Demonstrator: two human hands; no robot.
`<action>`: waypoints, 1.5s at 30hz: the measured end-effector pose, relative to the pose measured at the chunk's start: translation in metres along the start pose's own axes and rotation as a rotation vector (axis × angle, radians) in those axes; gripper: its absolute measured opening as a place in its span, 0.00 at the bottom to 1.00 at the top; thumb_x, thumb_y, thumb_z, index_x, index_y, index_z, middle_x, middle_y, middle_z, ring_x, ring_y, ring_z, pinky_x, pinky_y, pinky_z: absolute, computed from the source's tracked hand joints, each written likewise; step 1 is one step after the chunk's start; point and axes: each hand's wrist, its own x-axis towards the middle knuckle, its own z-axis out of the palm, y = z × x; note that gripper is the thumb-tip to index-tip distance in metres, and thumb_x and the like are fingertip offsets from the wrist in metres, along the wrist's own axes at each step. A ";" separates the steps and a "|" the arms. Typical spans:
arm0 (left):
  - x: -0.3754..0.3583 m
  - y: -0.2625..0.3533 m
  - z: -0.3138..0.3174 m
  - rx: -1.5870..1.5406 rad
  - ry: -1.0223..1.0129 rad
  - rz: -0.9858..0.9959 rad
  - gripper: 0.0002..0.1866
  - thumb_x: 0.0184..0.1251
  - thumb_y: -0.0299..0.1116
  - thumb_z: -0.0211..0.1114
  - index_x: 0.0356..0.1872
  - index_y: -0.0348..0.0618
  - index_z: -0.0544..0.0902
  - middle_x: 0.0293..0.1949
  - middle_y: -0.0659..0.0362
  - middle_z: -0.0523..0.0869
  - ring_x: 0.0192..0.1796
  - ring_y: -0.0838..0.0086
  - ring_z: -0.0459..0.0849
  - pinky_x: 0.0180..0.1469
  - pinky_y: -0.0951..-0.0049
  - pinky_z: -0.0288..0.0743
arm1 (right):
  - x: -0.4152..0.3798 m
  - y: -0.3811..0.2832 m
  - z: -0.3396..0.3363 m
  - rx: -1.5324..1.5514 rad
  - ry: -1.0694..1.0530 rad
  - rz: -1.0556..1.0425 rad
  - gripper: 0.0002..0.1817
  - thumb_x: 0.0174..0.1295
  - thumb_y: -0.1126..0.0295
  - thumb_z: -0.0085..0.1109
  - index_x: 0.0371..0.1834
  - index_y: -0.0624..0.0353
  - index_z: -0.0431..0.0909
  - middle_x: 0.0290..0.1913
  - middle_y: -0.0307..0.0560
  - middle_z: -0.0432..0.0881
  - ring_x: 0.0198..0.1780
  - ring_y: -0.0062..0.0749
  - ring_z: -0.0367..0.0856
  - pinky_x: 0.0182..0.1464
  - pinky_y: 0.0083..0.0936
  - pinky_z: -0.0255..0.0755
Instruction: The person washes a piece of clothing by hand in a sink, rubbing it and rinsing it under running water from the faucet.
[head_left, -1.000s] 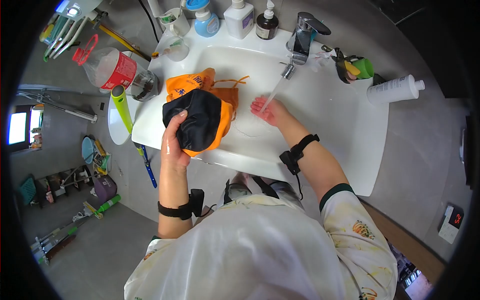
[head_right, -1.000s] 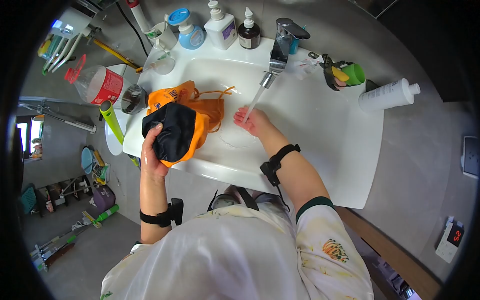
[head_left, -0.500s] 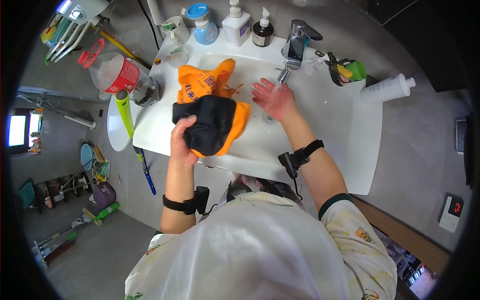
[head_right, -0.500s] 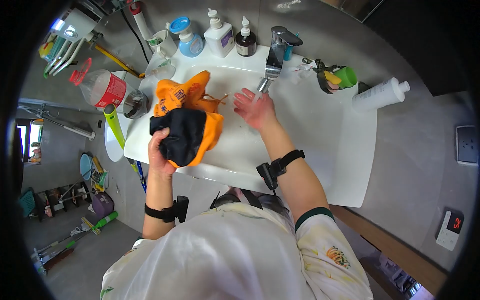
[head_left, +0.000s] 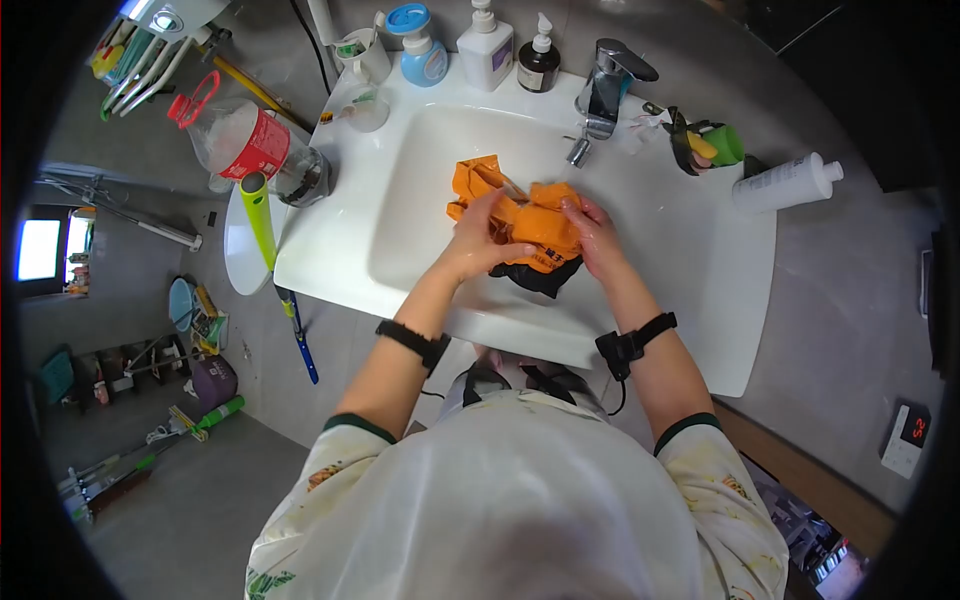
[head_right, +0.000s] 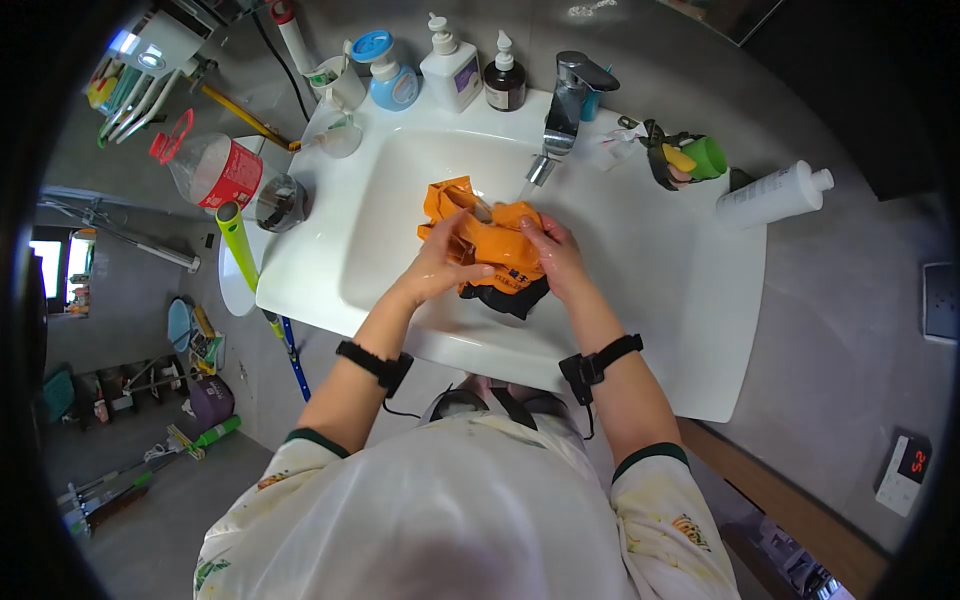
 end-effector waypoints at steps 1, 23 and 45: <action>0.006 0.003 -0.002 0.003 -0.001 -0.001 0.37 0.50 0.46 0.75 0.59 0.40 0.72 0.52 0.47 0.75 0.51 0.65 0.75 0.59 0.68 0.69 | -0.003 -0.005 0.001 0.019 0.025 -0.056 0.16 0.65 0.63 0.59 0.50 0.62 0.76 0.44 0.38 0.80 0.46 0.19 0.76 0.50 0.18 0.68; 0.066 0.072 -0.083 -0.390 -0.075 -0.148 0.14 0.52 0.36 0.75 0.34 0.38 0.84 0.28 0.63 0.85 0.33 0.83 0.81 0.39 0.78 0.76 | 0.012 -0.073 -0.028 -0.328 -0.128 -0.145 0.14 0.61 0.69 0.64 0.48 0.62 0.77 0.39 0.39 0.80 0.45 0.20 0.77 0.49 0.16 0.69; 0.057 0.032 0.068 -1.028 -0.147 -0.586 0.37 0.66 0.63 0.52 0.60 0.38 0.70 0.52 0.56 0.77 0.52 0.74 0.76 0.53 0.76 0.70 | 0.013 -0.006 0.040 -0.692 0.408 -0.529 0.14 0.68 0.59 0.54 0.35 0.60 0.75 0.28 0.39 0.79 0.31 0.21 0.75 0.35 0.24 0.70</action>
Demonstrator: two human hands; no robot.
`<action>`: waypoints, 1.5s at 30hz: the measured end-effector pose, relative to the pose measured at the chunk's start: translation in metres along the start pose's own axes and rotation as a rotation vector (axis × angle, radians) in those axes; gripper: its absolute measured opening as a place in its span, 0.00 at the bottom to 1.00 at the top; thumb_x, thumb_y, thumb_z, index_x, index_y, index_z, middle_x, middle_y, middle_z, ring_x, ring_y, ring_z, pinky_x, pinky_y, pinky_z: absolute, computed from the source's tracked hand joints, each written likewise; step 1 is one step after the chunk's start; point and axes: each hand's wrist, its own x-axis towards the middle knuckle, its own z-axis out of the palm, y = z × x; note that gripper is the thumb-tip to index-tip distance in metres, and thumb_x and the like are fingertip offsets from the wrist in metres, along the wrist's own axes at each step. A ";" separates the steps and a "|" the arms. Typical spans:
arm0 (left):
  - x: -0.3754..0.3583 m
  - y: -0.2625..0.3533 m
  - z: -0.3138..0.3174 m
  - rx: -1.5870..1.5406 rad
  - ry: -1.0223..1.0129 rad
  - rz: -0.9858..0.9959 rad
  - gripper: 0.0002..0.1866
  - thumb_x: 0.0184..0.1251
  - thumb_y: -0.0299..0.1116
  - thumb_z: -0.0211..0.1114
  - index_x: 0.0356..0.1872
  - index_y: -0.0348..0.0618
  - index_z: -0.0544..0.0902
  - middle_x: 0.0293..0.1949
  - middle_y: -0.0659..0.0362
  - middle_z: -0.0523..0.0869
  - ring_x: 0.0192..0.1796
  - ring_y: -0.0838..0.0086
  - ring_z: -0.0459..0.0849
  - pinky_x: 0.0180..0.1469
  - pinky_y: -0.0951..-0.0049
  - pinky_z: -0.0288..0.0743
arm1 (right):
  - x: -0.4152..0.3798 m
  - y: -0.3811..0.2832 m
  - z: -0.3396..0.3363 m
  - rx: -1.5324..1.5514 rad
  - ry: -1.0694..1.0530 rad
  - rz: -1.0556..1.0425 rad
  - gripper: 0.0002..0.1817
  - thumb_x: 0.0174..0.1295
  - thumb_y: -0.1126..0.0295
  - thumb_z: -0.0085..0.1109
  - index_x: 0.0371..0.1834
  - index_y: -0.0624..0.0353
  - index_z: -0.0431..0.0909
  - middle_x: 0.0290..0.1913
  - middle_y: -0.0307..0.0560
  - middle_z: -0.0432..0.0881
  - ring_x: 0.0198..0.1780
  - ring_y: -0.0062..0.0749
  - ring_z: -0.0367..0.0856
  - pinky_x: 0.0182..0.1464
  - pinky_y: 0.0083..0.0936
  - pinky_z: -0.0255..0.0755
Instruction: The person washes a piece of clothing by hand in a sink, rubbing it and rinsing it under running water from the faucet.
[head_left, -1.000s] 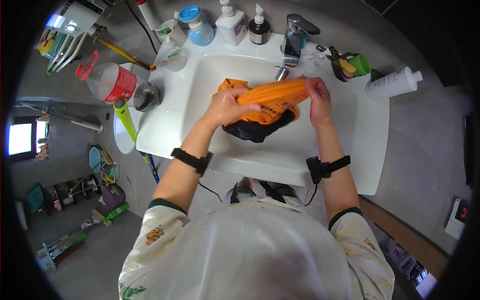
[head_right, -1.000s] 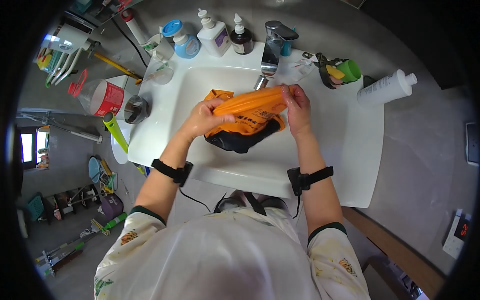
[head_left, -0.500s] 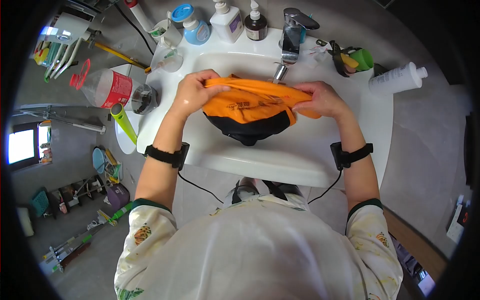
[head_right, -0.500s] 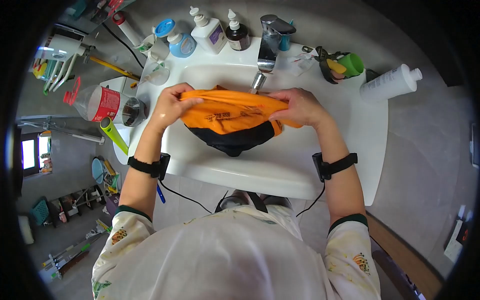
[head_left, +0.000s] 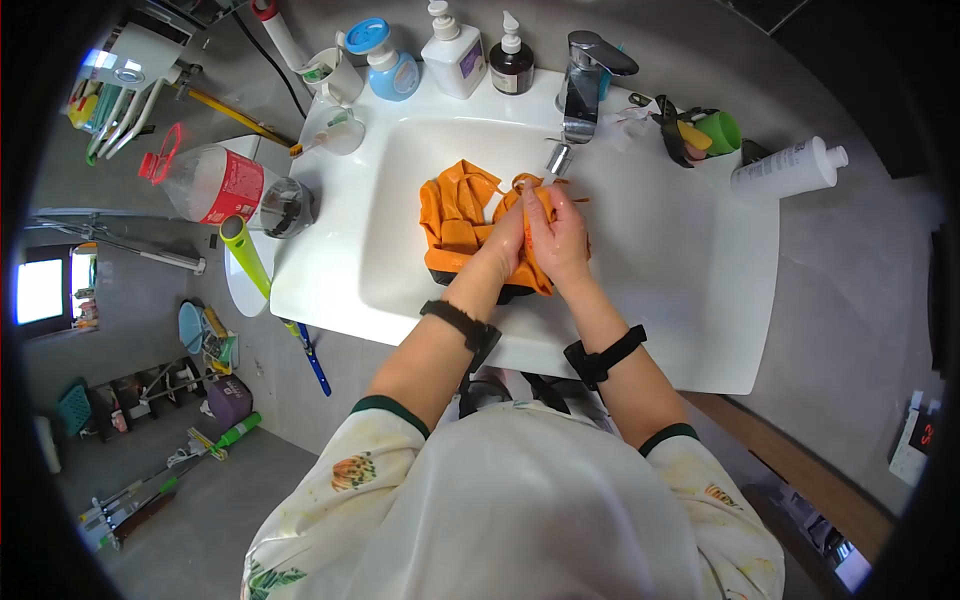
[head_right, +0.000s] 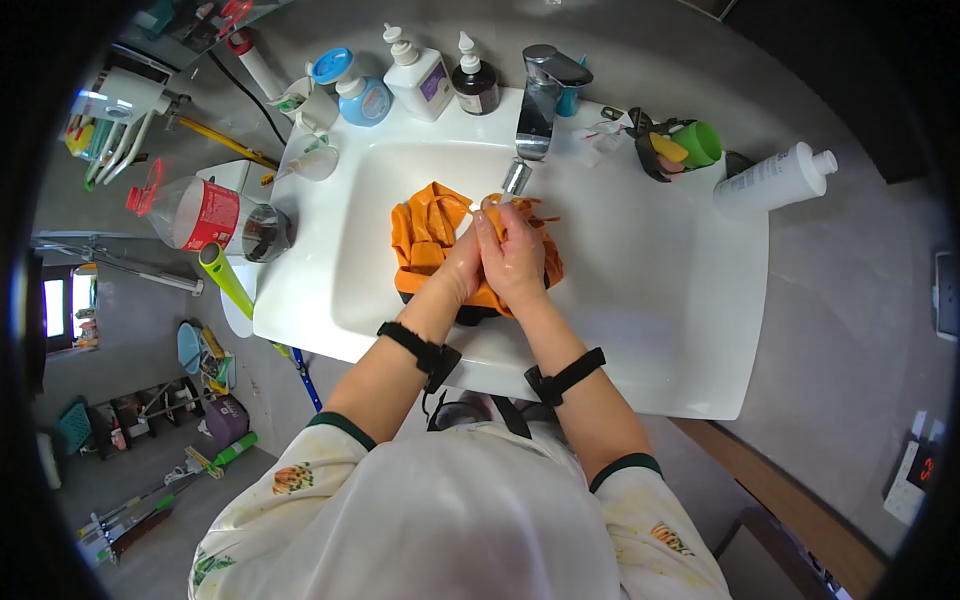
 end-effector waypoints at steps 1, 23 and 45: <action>-0.001 0.001 -0.003 -0.044 -0.028 -0.027 0.33 0.66 0.58 0.57 0.62 0.43 0.70 0.52 0.59 0.79 0.50 0.75 0.79 0.49 0.74 0.74 | 0.002 -0.004 0.000 -0.053 0.077 -0.080 0.14 0.68 0.59 0.53 0.33 0.60 0.75 0.26 0.38 0.77 0.29 0.18 0.72 0.32 0.23 0.69; 0.010 -0.022 0.021 0.072 0.342 -0.097 0.18 0.72 0.43 0.47 0.52 0.43 0.77 0.45 0.59 0.82 0.49 0.73 0.77 0.56 0.73 0.67 | 0.047 0.076 0.009 -0.246 -0.205 0.427 0.20 0.63 0.56 0.51 0.37 0.64 0.79 0.37 0.66 0.80 0.43 0.59 0.80 0.45 0.47 0.72; 0.030 -0.029 -0.041 -0.231 0.212 -0.001 0.16 0.71 0.40 0.54 0.49 0.41 0.79 0.40 0.56 0.83 0.42 0.70 0.81 0.46 0.70 0.77 | 0.012 0.023 0.023 -0.168 -0.358 0.244 0.19 0.66 0.57 0.45 0.46 0.64 0.72 0.42 0.67 0.79 0.47 0.62 0.77 0.48 0.49 0.70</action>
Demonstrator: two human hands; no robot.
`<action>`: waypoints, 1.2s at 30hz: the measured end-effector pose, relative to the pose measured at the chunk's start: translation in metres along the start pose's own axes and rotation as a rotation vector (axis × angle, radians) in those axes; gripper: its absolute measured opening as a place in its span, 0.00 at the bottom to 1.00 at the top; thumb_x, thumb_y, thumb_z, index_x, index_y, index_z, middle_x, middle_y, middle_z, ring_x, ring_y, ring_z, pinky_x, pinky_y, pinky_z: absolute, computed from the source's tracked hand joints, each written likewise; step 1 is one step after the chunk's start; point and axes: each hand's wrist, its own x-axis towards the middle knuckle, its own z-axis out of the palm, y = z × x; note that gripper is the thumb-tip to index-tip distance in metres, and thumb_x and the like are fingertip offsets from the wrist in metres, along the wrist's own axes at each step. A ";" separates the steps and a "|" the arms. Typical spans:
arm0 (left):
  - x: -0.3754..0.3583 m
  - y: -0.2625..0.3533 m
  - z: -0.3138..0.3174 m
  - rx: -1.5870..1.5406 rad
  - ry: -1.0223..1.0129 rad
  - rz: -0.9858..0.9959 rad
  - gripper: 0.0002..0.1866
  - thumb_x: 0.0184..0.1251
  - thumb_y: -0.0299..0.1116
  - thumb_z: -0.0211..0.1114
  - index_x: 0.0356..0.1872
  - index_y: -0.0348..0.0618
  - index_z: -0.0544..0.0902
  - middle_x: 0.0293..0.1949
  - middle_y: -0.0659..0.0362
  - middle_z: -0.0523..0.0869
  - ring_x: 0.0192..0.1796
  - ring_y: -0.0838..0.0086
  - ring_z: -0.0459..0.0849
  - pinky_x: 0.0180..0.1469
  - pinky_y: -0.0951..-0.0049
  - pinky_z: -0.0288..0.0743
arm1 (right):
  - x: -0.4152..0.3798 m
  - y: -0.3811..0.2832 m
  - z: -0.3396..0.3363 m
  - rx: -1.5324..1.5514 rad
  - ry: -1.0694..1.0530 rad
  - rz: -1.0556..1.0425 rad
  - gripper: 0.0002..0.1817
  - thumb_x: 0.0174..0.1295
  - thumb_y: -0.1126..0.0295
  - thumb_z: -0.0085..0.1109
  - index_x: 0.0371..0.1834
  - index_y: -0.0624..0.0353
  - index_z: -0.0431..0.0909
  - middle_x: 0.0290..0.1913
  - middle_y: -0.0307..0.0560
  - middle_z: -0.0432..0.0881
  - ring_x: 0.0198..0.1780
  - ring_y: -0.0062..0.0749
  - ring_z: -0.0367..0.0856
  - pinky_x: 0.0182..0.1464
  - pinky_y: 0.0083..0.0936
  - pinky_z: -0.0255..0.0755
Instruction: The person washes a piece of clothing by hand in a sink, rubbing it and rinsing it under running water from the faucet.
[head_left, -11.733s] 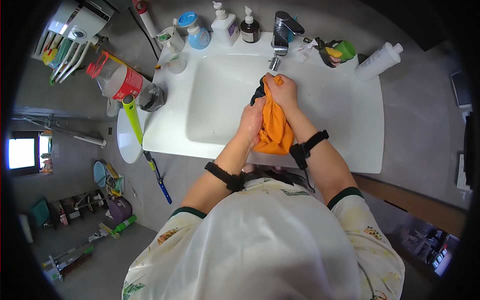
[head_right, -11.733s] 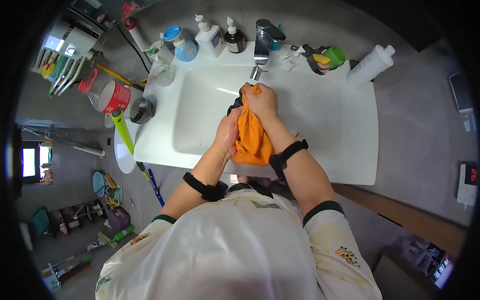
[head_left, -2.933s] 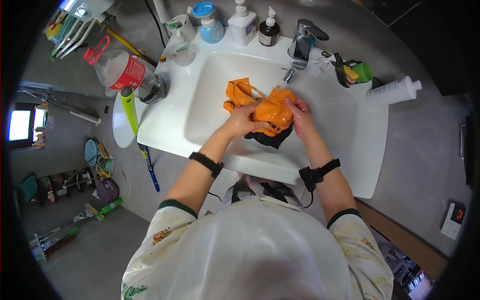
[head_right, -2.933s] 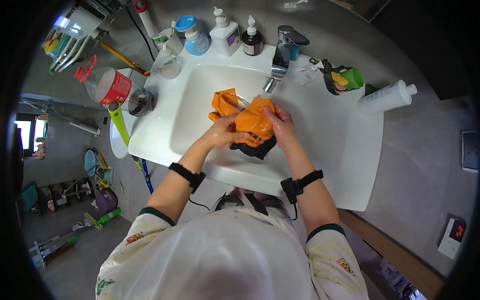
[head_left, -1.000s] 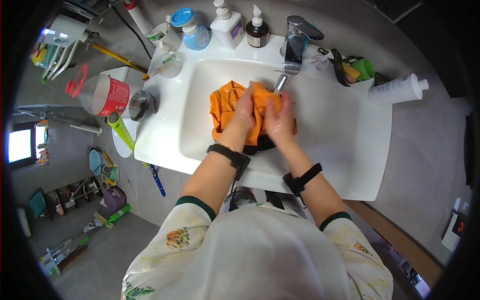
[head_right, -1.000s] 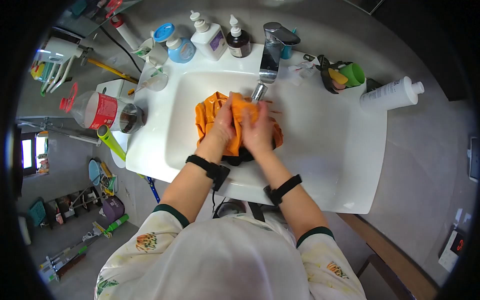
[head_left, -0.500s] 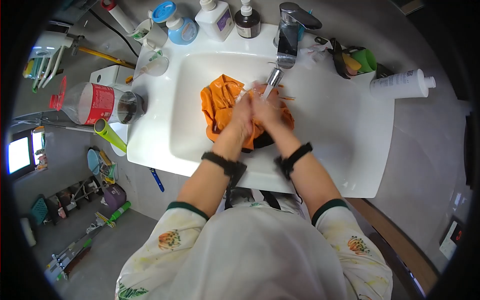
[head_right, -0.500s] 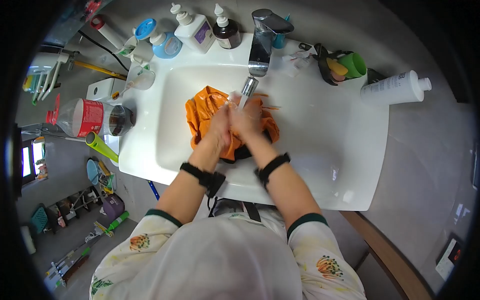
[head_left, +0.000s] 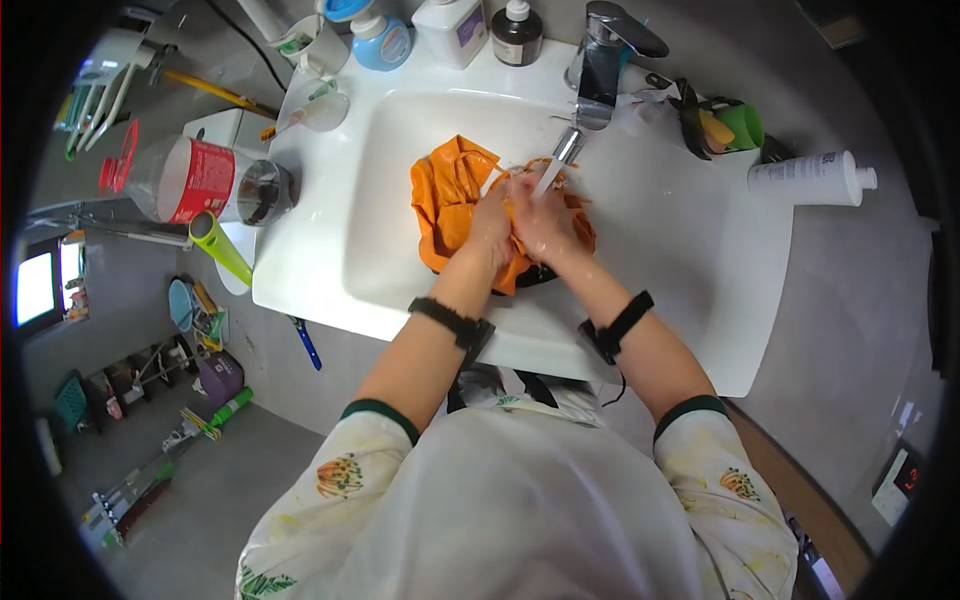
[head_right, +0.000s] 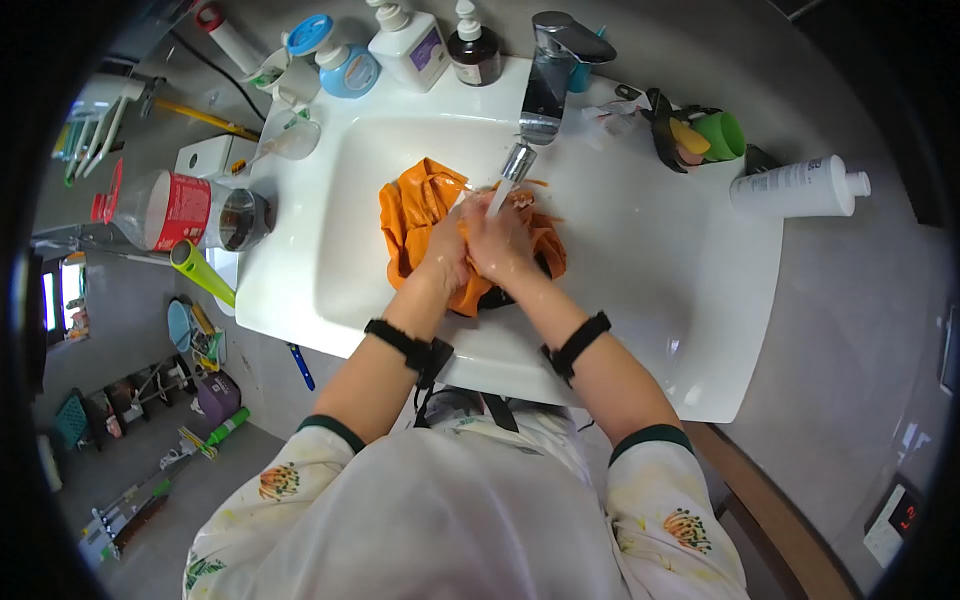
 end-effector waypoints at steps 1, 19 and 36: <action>-0.001 -0.002 -0.002 -0.009 0.005 0.004 0.16 0.71 0.40 0.54 0.49 0.41 0.79 0.40 0.56 0.83 0.42 0.70 0.81 0.46 0.70 0.77 | -0.012 0.001 0.006 0.013 -0.092 -0.049 0.18 0.67 0.58 0.44 0.47 0.62 0.73 0.44 0.65 0.79 0.49 0.62 0.76 0.51 0.49 0.69; 0.030 -0.012 -0.029 -0.275 -0.020 -0.276 0.20 0.75 0.43 0.41 0.55 0.44 0.75 0.56 0.55 0.76 0.55 0.65 0.76 0.63 0.66 0.67 | -0.043 -0.005 -0.019 -0.100 0.146 -0.439 0.21 0.57 0.60 0.61 0.51 0.61 0.77 0.51 0.57 0.77 0.56 0.50 0.73 0.59 0.33 0.68; -0.025 -0.004 0.022 0.327 0.122 0.068 0.20 0.75 0.44 0.46 0.58 0.43 0.74 0.52 0.57 0.80 0.53 0.67 0.78 0.56 0.69 0.72 | 0.018 0.028 -0.004 0.026 0.059 0.124 0.26 0.65 0.51 0.49 0.51 0.65 0.71 0.49 0.65 0.76 0.54 0.61 0.74 0.54 0.46 0.68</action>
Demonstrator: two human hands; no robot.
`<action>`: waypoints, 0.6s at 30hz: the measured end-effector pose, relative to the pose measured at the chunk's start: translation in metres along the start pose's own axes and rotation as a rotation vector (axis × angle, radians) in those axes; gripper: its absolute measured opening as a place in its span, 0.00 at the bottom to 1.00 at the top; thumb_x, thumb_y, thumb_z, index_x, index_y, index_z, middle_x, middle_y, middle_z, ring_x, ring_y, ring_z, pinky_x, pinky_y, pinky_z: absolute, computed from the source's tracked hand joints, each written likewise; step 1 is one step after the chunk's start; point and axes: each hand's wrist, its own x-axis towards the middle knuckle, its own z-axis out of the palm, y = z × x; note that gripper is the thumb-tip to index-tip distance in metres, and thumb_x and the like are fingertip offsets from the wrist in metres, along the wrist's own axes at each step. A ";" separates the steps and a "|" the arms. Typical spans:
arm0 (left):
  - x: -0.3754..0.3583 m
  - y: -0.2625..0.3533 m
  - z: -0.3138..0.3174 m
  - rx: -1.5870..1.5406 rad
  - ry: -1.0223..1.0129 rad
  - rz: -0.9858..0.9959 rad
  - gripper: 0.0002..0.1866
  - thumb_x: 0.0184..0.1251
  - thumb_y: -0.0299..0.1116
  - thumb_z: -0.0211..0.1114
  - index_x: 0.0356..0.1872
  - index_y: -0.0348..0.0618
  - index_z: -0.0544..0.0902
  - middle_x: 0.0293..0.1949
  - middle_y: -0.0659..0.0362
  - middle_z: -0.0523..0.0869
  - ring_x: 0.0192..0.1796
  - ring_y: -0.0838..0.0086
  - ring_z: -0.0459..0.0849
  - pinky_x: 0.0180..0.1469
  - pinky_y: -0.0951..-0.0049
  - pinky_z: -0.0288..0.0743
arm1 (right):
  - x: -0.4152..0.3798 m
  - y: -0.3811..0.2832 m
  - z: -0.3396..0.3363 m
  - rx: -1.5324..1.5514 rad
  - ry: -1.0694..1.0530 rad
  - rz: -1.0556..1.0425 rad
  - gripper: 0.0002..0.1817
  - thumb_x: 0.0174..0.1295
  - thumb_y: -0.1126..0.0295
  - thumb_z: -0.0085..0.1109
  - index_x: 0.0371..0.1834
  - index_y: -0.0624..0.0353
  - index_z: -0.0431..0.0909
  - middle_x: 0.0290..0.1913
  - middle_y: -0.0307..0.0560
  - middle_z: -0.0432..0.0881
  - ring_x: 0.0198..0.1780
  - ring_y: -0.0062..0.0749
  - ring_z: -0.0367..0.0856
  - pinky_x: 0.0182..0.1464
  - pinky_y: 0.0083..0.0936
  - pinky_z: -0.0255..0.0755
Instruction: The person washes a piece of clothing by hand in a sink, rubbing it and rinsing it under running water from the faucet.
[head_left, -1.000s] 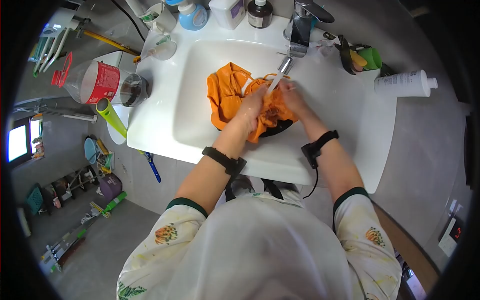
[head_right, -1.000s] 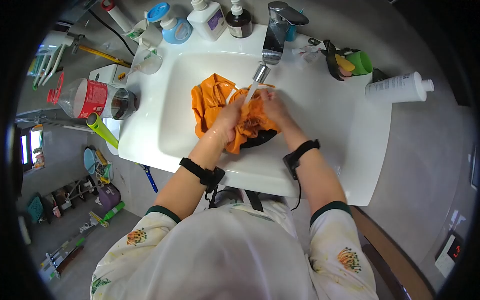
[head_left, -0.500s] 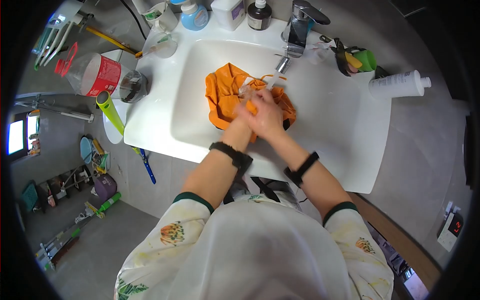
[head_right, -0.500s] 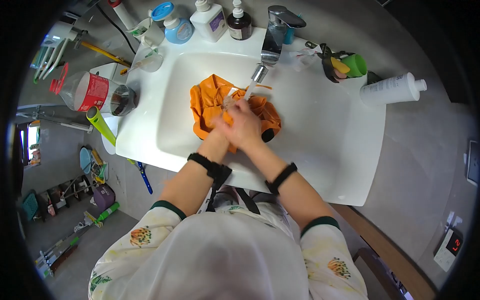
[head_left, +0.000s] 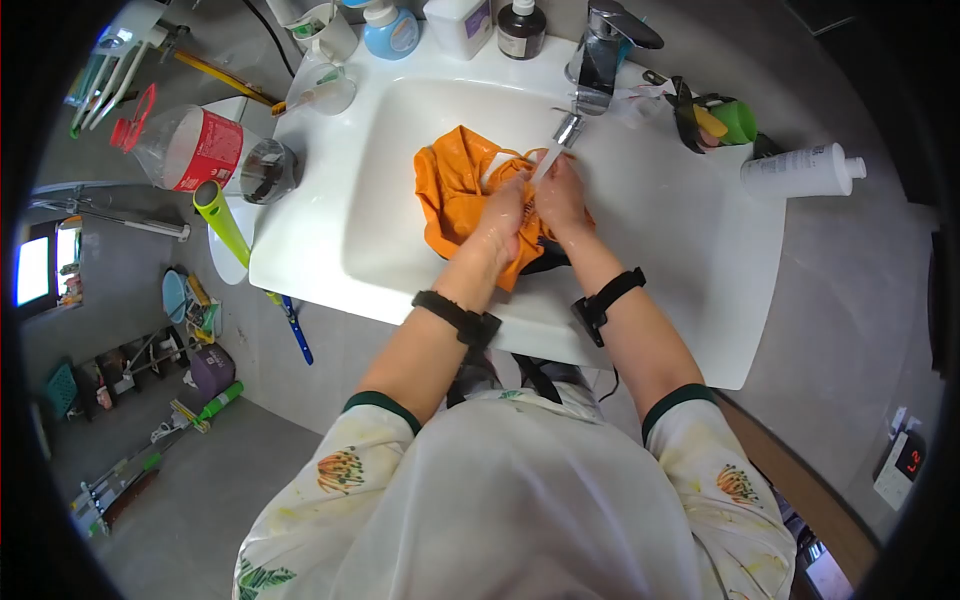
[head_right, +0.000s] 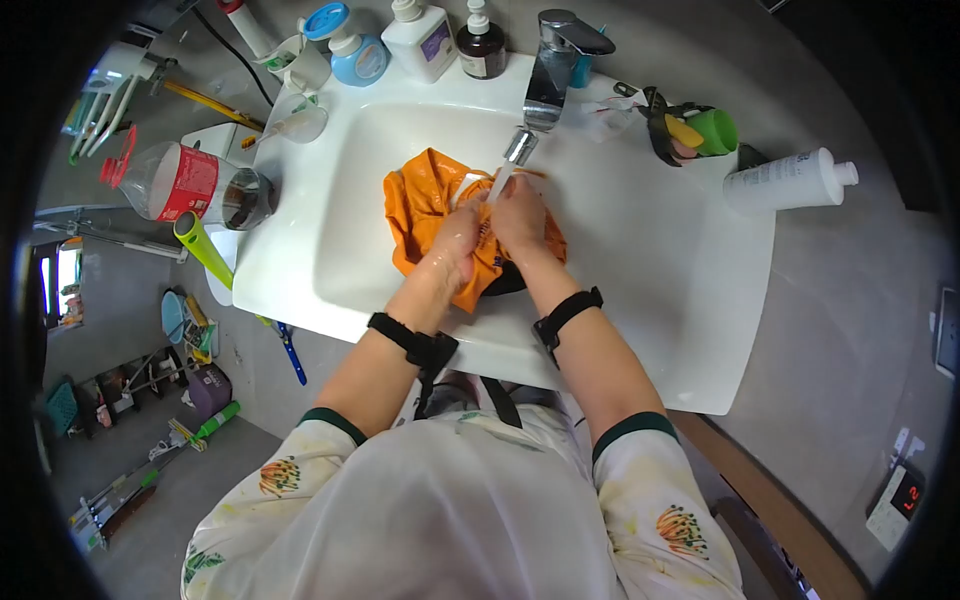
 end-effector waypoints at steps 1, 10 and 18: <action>0.006 0.000 -0.003 -0.008 -0.002 -0.003 0.20 0.75 0.44 0.46 0.58 0.43 0.74 0.52 0.57 0.80 0.53 0.67 0.78 0.56 0.69 0.72 | -0.006 -0.009 0.004 -0.004 0.147 -0.050 0.24 0.66 0.52 0.48 0.49 0.66 0.71 0.49 0.65 0.76 0.53 0.61 0.74 0.54 0.47 0.67; -0.023 0.036 -0.003 -0.144 -0.079 -0.173 0.24 0.72 0.45 0.50 0.58 0.36 0.73 0.55 0.52 0.78 0.55 0.67 0.77 0.53 0.70 0.74 | -0.004 -0.010 -0.014 -0.082 0.054 -0.097 0.17 0.68 0.57 0.45 0.43 0.60 0.75 0.38 0.59 0.81 0.43 0.57 0.79 0.47 0.45 0.71; -0.011 0.025 -0.030 -0.134 -0.002 -0.183 0.20 0.73 0.44 0.53 0.56 0.41 0.72 0.48 0.56 0.80 0.49 0.69 0.80 0.53 0.64 0.76 | -0.010 0.015 -0.014 -0.399 -0.048 -0.037 0.14 0.69 0.61 0.48 0.44 0.60 0.77 0.37 0.54 0.83 0.42 0.46 0.81 0.46 0.34 0.73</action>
